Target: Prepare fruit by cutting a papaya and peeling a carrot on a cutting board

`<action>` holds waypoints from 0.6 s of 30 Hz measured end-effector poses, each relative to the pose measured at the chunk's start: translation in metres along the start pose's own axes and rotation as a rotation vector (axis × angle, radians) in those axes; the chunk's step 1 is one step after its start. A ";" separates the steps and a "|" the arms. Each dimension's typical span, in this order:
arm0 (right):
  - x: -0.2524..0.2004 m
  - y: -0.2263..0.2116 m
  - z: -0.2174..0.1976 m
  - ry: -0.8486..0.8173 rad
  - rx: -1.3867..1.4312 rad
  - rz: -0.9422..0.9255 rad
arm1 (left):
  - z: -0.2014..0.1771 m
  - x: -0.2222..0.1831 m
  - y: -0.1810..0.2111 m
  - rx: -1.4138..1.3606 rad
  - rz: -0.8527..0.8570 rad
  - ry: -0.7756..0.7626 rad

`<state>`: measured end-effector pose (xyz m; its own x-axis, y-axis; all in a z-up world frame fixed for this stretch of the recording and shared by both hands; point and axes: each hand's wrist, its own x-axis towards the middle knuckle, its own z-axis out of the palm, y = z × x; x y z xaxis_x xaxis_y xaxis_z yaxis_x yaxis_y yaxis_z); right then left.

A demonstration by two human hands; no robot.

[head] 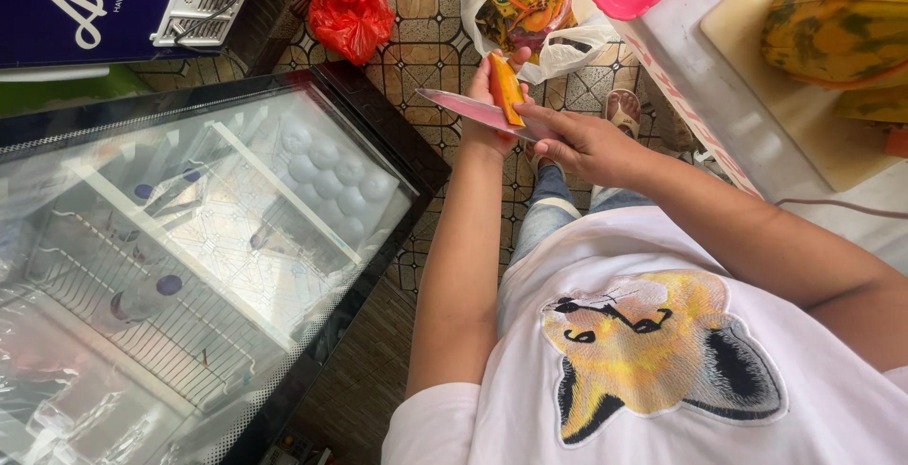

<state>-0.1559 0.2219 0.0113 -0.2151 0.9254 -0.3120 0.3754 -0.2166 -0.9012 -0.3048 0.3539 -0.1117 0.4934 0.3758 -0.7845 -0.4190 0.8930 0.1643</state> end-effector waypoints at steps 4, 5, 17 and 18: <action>0.002 -0.001 -0.002 -0.013 -0.040 0.084 | 0.003 -0.008 -0.006 0.055 0.073 -0.033; 0.003 0.000 -0.002 0.001 -0.092 0.096 | 0.001 -0.007 -0.008 0.057 0.080 -0.069; 0.010 0.005 -0.003 0.089 -0.187 0.211 | 0.010 -0.034 -0.021 0.100 0.101 -0.284; 0.010 0.006 -0.003 0.084 -0.184 0.216 | 0.009 -0.034 -0.022 0.116 0.102 -0.304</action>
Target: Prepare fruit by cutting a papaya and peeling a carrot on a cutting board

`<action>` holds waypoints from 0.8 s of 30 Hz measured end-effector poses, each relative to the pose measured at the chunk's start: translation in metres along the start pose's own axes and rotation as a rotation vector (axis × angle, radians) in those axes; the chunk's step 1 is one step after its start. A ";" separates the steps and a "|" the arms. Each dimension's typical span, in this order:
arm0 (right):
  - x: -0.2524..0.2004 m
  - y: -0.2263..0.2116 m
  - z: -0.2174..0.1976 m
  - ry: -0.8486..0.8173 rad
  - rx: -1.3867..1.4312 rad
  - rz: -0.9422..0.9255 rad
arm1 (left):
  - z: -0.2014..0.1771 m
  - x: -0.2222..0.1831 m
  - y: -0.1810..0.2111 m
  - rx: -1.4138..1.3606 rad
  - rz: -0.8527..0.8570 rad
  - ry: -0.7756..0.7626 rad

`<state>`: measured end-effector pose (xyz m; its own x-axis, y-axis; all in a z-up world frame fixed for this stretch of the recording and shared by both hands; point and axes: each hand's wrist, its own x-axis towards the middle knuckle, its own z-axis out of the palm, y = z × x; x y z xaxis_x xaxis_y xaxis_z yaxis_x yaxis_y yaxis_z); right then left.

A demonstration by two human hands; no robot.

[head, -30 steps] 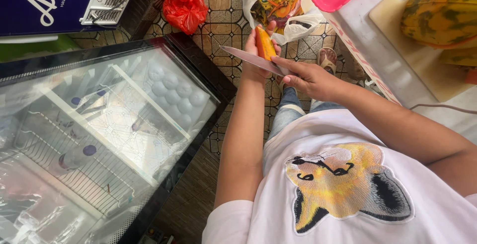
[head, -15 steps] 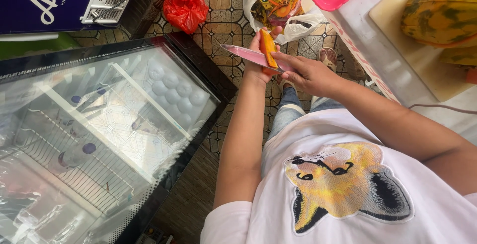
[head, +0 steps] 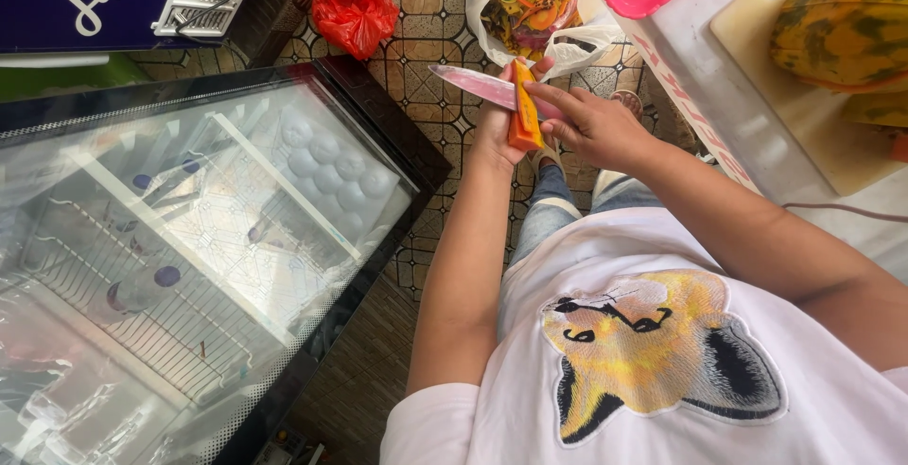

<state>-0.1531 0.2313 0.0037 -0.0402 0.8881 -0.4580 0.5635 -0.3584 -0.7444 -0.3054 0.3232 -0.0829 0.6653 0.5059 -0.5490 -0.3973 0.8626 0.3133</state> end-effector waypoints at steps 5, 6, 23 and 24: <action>0.013 0.006 0.003 0.004 0.099 0.000 | -0.004 0.001 -0.006 0.008 -0.018 0.028; 0.015 0.006 0.003 -0.006 0.149 -0.010 | -0.002 0.002 -0.004 0.032 -0.022 0.061; 0.051 0.022 0.058 -0.192 1.096 0.346 | -0.032 -0.054 0.023 0.264 -0.133 0.336; 0.055 0.028 0.063 -0.259 1.227 0.461 | -0.029 -0.059 0.026 0.269 -0.147 0.344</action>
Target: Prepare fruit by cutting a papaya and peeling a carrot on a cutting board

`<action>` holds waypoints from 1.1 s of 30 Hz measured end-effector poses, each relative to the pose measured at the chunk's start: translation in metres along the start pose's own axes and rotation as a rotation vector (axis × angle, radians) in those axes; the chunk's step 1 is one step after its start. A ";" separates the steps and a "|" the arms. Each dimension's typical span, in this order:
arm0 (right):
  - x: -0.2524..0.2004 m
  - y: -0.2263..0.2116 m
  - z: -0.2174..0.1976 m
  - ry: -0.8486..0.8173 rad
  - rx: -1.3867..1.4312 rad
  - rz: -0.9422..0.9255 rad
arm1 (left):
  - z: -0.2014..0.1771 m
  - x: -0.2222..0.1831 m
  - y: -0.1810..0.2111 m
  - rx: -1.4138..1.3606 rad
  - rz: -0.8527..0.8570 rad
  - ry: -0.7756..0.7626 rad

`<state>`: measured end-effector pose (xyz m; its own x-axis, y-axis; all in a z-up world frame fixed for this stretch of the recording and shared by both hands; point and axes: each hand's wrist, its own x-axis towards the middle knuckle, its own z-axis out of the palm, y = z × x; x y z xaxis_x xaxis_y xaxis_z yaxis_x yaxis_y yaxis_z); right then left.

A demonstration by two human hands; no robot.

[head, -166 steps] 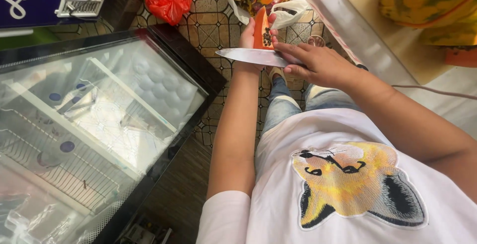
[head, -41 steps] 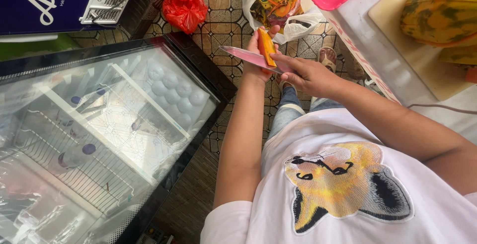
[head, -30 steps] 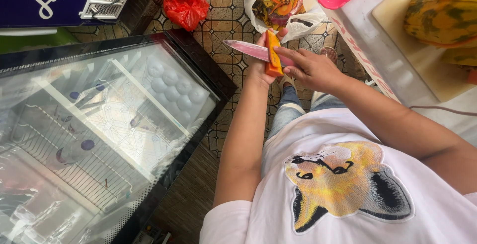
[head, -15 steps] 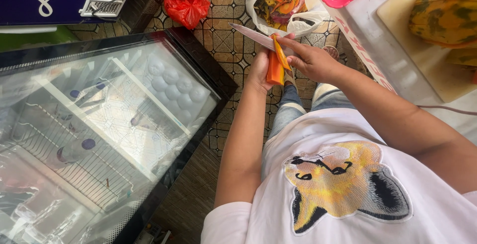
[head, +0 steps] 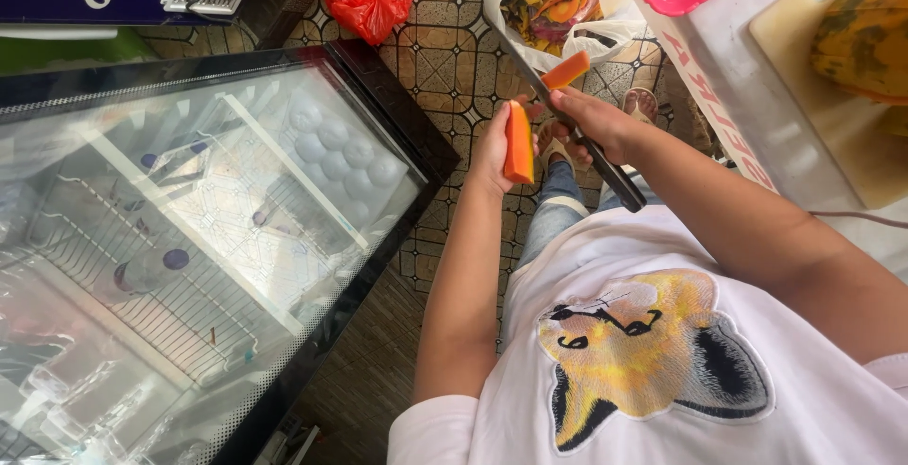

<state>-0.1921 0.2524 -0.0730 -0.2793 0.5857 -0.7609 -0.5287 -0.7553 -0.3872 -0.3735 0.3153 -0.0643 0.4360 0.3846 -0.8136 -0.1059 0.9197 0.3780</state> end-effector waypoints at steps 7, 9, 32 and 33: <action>0.053 -0.013 -0.040 0.059 0.061 0.241 | -0.041 -0.012 -0.017 -0.144 0.053 0.068; 0.030 -0.057 -0.016 0.081 0.092 0.291 | -0.042 -0.017 -0.012 -0.196 0.056 0.098; -0.104 -0.038 0.055 -0.101 -1.193 -0.433 | -0.049 0.056 0.000 -0.256 0.031 0.107; -0.103 -0.037 0.052 -0.096 -1.215 -0.421 | -0.047 0.055 0.001 -0.246 0.032 0.110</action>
<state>-0.1850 0.2353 0.0470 -0.3528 0.8235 -0.4442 0.4605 -0.2604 -0.8486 -0.3919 0.3408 -0.1296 0.3305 0.4078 -0.8512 -0.3377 0.8932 0.2968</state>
